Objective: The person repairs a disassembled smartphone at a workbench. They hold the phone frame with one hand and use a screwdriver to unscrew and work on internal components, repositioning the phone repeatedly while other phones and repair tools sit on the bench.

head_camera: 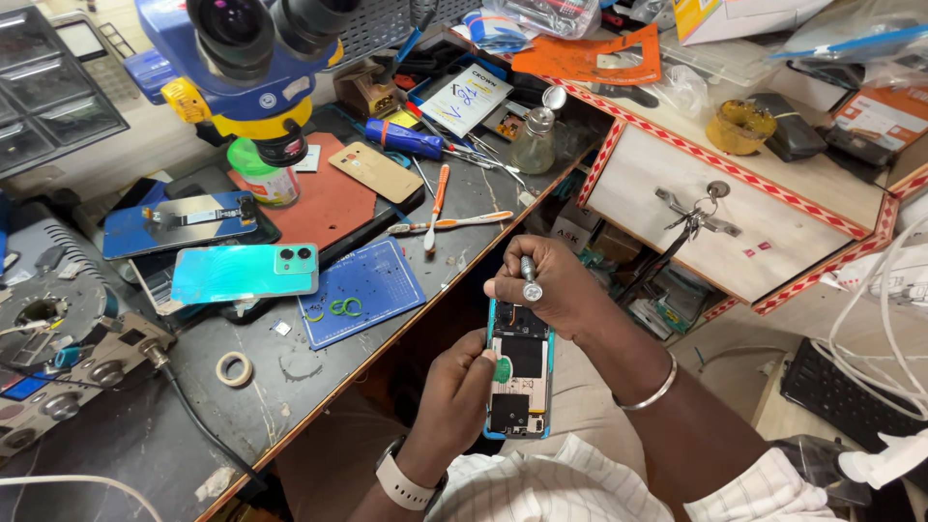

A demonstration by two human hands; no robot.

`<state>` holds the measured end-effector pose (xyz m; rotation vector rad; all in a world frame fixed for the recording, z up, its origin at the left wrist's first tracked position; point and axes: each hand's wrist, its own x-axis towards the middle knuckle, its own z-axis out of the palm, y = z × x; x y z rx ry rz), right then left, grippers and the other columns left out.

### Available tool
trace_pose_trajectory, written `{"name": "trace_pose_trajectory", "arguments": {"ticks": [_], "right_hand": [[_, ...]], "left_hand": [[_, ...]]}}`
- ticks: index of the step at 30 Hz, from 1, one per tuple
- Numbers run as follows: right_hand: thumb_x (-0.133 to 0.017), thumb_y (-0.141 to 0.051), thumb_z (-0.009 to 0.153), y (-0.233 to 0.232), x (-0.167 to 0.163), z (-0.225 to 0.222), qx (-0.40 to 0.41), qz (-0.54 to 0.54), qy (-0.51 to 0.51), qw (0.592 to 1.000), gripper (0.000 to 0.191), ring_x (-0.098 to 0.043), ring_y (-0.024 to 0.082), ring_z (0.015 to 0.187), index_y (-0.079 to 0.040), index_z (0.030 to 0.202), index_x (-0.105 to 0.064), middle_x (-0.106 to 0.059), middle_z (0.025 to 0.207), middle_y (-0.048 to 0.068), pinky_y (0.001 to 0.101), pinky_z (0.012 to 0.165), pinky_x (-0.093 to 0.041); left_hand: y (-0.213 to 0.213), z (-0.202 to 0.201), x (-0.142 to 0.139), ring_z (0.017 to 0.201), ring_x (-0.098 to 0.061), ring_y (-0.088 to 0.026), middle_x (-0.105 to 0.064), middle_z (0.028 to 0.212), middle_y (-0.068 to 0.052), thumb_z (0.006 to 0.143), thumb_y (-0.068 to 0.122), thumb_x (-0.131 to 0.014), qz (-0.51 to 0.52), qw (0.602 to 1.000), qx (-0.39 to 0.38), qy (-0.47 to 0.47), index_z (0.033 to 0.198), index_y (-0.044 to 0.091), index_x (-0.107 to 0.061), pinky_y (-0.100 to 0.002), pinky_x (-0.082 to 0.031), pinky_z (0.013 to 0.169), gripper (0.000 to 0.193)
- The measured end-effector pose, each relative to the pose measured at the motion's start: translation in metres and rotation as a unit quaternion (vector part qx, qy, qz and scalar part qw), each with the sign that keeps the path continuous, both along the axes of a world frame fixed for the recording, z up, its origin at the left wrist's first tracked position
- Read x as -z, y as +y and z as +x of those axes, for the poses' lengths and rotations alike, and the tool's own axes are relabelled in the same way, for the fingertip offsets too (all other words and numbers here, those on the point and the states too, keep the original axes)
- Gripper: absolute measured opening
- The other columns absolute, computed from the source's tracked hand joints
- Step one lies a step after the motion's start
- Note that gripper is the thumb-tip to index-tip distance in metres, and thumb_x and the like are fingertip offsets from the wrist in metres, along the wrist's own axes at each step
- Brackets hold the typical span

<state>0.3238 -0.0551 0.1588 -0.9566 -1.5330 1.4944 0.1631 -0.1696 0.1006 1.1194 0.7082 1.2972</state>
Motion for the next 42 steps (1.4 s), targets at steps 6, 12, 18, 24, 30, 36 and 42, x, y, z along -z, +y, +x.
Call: {"name": "trace_pose_trajectory", "arguments": {"ticks": [6, 12, 18, 24, 30, 36, 42], "right_hand": [[-0.082, -0.007, 0.081, -0.005, 0.001, -0.006, 0.011, -0.006, 0.005, 1.0, 0.031, -0.049, 0.004, 0.064, -0.012, 0.076, -0.052, -0.053, 0.073, -0.005, 0.0225, 0.058, -0.046], [-0.079, -0.016, 0.089, -0.008, -0.002, -0.008, 0.076, -0.003, 0.007, 0.997, 0.026, -0.055, 0.005, 0.072, -0.011, 0.083, -0.055, -0.059, 0.081, -0.002, 0.0236, 0.064, -0.048], [-0.077, -0.011, 0.088, -0.027, 0.009, 0.015, 0.071, -0.016, 0.086, 0.994, 0.028, -0.063, 0.01, 0.073, -0.011, 0.082, -0.05, -0.066, 0.083, 0.003, 0.0285, 0.061, -0.053], [-0.078, -0.008, 0.093, -0.039, 0.022, 0.013, 0.055, -0.021, 0.178, 0.982, 0.03, -0.059, 0.009, 0.073, -0.011, 0.085, -0.049, -0.061, 0.081, 0.001, 0.0265, 0.063, -0.051], [-0.079, -0.012, 0.084, -0.082, 0.017, 0.011, 0.04, -0.043, 0.09, 0.994, 0.03, -0.062, 0.008, 0.071, -0.012, 0.081, -0.049, -0.067, 0.079, 0.001, 0.0256, 0.061, -0.054], [-0.082, -0.009, 0.089, -0.116, 0.012, 0.007, 0.042, 0.012, 0.008, 0.999, 0.035, -0.049, 0.005, 0.068, -0.009, 0.081, -0.048, -0.063, 0.079, 0.003, 0.0206, 0.055, -0.044], [-0.081, -0.005, 0.084, -0.13, -0.002, 0.0, 0.054, -0.006, 0.06, 0.997, 0.038, -0.058, 0.007, 0.07, -0.009, 0.079, -0.043, -0.062, 0.08, 0.004, 0.0232, 0.053, -0.051]], "left_hand": [[0.005, -0.001, 0.01, 0.063, -0.052, -0.003, -0.063, 0.074, 0.001, 0.11, 0.025, -0.048, -0.028, 0.998, -0.052, 0.033, 0.096, -0.002, -0.07, -0.022, -0.044, 0.055, 0.038], [0.009, -0.005, 0.0, 0.068, -0.065, -0.008, -0.073, 0.083, -0.005, 0.108, 0.025, -0.047, -0.098, 0.982, -0.063, -0.146, 0.1, -0.002, -0.069, -0.025, -0.053, 0.062, 0.036], [0.012, -0.017, -0.013, 0.075, -0.071, -0.011, -0.076, 0.091, -0.009, 0.107, 0.025, -0.046, -0.102, 0.976, -0.052, -0.183, 0.105, -0.004, -0.07, -0.027, -0.058, 0.068, 0.038], [0.005, -0.012, -0.017, 0.078, -0.07, -0.011, -0.075, 0.095, -0.009, 0.111, 0.024, -0.048, -0.071, 0.976, -0.046, -0.202, 0.108, -0.005, -0.068, -0.028, -0.058, 0.07, 0.035], [0.01, -0.019, -0.02, 0.08, -0.071, -0.013, -0.074, 0.096, -0.008, 0.108, 0.026, -0.045, -0.07, 0.962, -0.108, -0.241, 0.111, -0.002, -0.067, -0.03, -0.059, 0.072, 0.036], [0.009, -0.018, -0.014, 0.079, -0.071, -0.016, -0.073, 0.095, -0.009, 0.11, 0.028, -0.045, -0.074, 0.951, -0.071, -0.292, 0.112, -0.001, -0.065, -0.032, -0.06, 0.072, 0.035], [0.009, -0.018, -0.014, 0.079, -0.071, -0.016, -0.072, 0.093, -0.008, 0.11, 0.028, -0.046, -0.078, 0.936, -0.047, -0.339, 0.113, 0.001, -0.065, -0.033, -0.06, 0.071, 0.033]]}}
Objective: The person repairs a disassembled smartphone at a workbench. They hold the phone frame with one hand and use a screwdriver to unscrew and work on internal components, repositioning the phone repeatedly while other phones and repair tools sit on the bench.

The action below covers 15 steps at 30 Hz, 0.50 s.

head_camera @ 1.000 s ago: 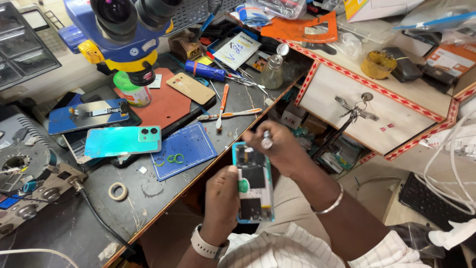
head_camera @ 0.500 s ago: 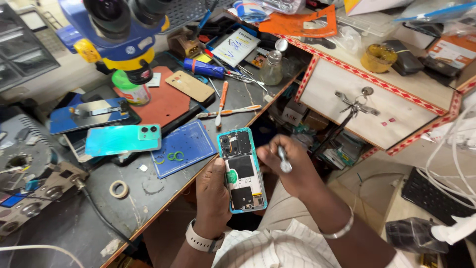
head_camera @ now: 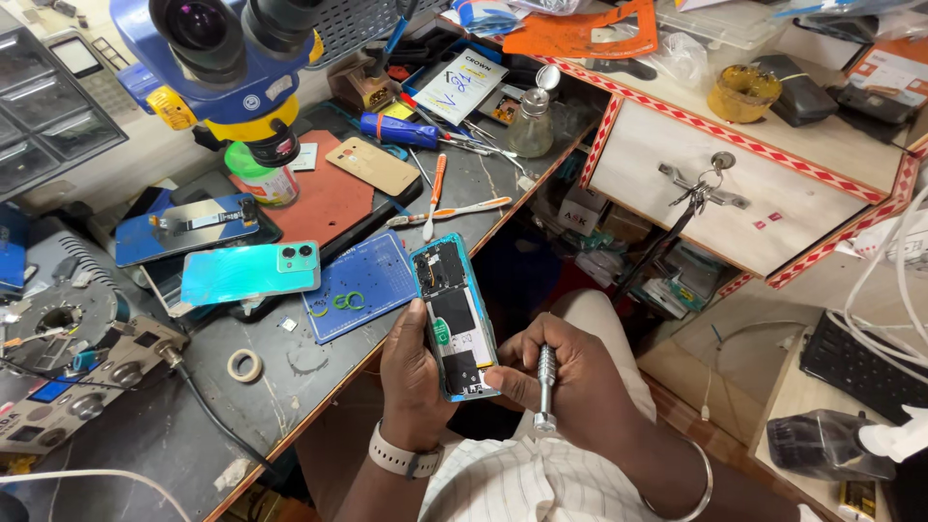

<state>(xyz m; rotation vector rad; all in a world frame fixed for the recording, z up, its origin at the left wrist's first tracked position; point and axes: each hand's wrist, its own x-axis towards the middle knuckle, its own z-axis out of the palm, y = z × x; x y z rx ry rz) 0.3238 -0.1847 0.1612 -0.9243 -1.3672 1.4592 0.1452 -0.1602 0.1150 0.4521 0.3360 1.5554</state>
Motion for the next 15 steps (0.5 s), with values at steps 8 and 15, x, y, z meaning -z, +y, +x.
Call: {"name": "trace_pose_trajectory", "arguments": {"ticks": [8, 15], "right_hand": [[-0.08, -0.003, 0.088, 0.003, 0.013, 0.001, -0.001, 0.002, 0.046, 0.999, 0.037, -0.052, 0.007, 0.063, -0.008, 0.081, -0.044, -0.056, 0.075, 0.004, 0.023, 0.05, -0.044], [-0.076, -0.009, 0.09, 0.007, 0.023, 0.005, -0.04, -0.027, 0.047, 0.998, 0.03, -0.068, 0.011, 0.07, -0.009, 0.082, -0.047, -0.069, 0.076, 0.008, 0.0247, 0.057, -0.058]], "left_hand": [[-0.002, 0.001, -0.004, 0.084, -0.071, -0.015, -0.072, 0.099, -0.008, 0.111, 0.029, -0.046, -0.003, 0.996, -0.065, 0.057, 0.115, 0.0, -0.065, -0.032, -0.06, 0.076, 0.035], [-0.004, -0.001, -0.009, 0.089, -0.071, -0.017, -0.073, 0.104, -0.01, 0.112, 0.03, -0.045, 0.01, 0.994, -0.081, 0.073, 0.12, -0.002, -0.063, -0.033, -0.059, 0.08, 0.038]]}}
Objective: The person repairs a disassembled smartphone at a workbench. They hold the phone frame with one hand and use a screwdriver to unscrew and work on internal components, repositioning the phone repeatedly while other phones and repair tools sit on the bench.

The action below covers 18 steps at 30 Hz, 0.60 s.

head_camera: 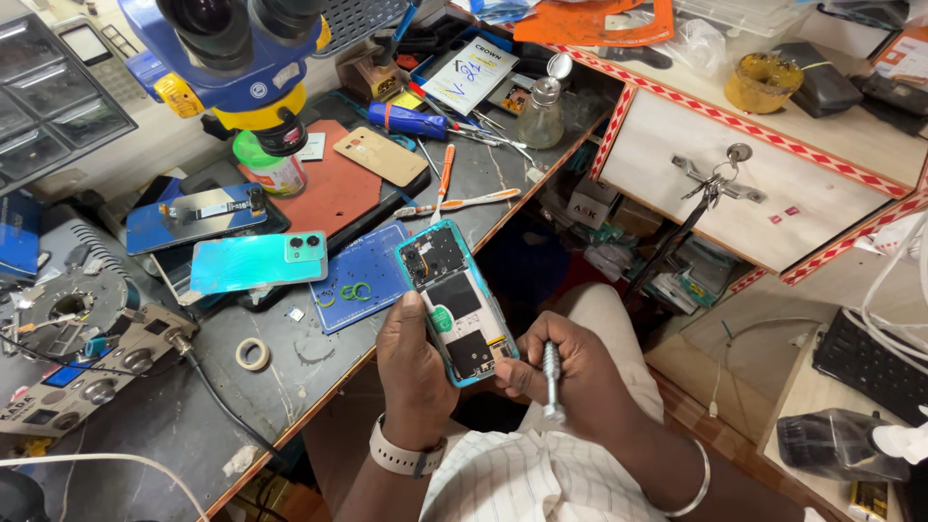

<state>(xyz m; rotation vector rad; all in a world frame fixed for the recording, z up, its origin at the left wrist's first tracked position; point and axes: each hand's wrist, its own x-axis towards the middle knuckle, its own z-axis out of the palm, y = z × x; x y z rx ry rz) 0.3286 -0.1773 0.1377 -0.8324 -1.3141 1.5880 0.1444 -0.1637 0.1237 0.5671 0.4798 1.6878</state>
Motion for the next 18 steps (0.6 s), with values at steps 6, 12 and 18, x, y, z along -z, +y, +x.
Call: {"name": "trace_pose_trajectory", "arguments": {"ticks": [6, 12, 18], "right_hand": [[-0.077, -0.005, 0.091, 0.014, 0.003, 0.011, -0.059, -0.053, 0.112, 0.991, 0.031, -0.069, 0.015, 0.073, -0.011, 0.084, -0.047, -0.068, 0.079, 0.009, 0.027, 0.058, -0.055], [-0.086, -0.015, 0.08, 0.007, -0.009, -0.002, 0.063, 0.038, -0.121, 0.99, 0.036, -0.063, 0.015, 0.067, -0.009, 0.079, -0.05, -0.072, 0.084, 0.01, 0.0285, 0.053, -0.05], [-0.092, -0.023, 0.071, -0.011, -0.03, -0.013, 0.168, 0.453, -0.249, 0.839, 0.045, -0.07, 0.019, 0.086, -0.007, 0.079, -0.05, -0.071, 0.105, 0.015, 0.0296, 0.068, -0.058]], "left_hand": [[-0.001, 0.0, -0.019, 0.109, -0.07, -0.03, -0.069, 0.123, -0.017, 0.099, 0.058, -0.033, -0.01, 0.975, 0.172, -0.137, 0.137, 0.002, -0.051, -0.044, -0.058, 0.093, 0.07], [0.004, 0.005, -0.025, 0.117, -0.066, -0.036, -0.063, 0.129, -0.022, 0.102, 0.071, -0.031, 0.079, 0.965, 0.188, -0.166, 0.15, 0.0, -0.043, -0.048, -0.055, 0.1, 0.086], [0.006, -0.002, -0.018, 0.113, -0.067, -0.034, -0.064, 0.124, -0.021, 0.104, 0.07, -0.033, 0.078, 0.972, 0.144, -0.171, 0.148, 0.002, -0.045, -0.047, -0.056, 0.097, 0.082]]}}
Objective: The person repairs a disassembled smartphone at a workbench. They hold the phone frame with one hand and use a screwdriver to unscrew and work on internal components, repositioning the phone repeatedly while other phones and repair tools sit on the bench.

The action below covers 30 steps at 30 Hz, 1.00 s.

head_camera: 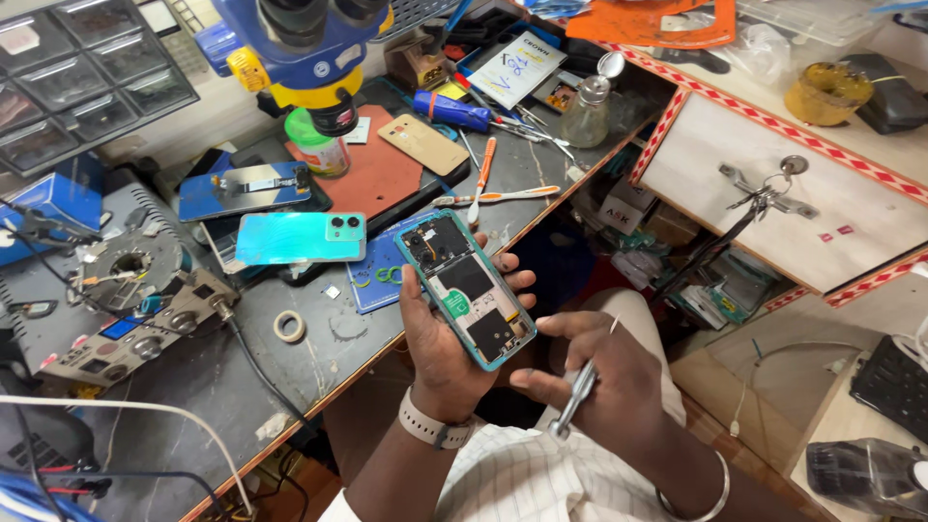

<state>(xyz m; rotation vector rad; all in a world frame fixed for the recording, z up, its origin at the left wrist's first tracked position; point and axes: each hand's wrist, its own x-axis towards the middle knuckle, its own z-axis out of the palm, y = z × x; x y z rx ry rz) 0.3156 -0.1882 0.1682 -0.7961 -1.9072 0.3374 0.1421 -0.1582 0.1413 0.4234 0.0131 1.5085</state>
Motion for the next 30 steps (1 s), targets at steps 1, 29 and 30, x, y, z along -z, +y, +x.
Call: {"name": "trace_pose_trajectory", "arguments": {"ticks": [1, 29, 30], "right_hand": [[-0.092, -0.022, 0.072, -0.001, -0.002, -0.003, -0.022, 0.043, -0.003, 0.999, 0.046, -0.071, 0.02, 0.089, -0.007, 0.077, -0.048, -0.071, 0.108, 0.016, 0.0302, 0.069, -0.057], [-0.082, 0.001, 0.085, 0.012, -0.032, -0.03, 0.01, 0.156, -0.009, 0.988, 0.034, -0.074, 0.023, 0.084, -0.006, 0.078, -0.049, -0.071, 0.101, 0.016, 0.0308, 0.068, -0.061], [-0.081, 0.001, 0.085, 0.013, -0.031, -0.029, 0.019, 0.154, -0.004, 0.988, 0.033, -0.074, 0.023, 0.083, -0.006, 0.079, -0.05, -0.071, 0.099, 0.015, 0.0305, 0.068, -0.061]], "left_hand": [[0.0, 0.001, 0.001, 0.112, -0.067, -0.034, -0.064, 0.123, -0.02, 0.104, 0.07, -0.033, -0.005, 1.0, 0.002, -0.006, 0.148, 0.003, -0.045, -0.047, -0.056, 0.097, 0.081], [-0.004, 0.025, -0.007, 0.109, -0.068, -0.031, -0.06, 0.104, -0.008, 0.094, 0.046, -0.063, -0.163, 0.969, -0.166, 0.077, 0.121, 0.008, -0.045, -0.048, -0.06, 0.09, 0.049], [-0.004, 0.025, -0.006, 0.107, -0.068, -0.031, -0.06, 0.103, -0.008, 0.094, 0.044, -0.063, -0.163, 0.969, -0.169, 0.081, 0.12, 0.008, -0.045, -0.048, -0.06, 0.088, 0.049]]}}
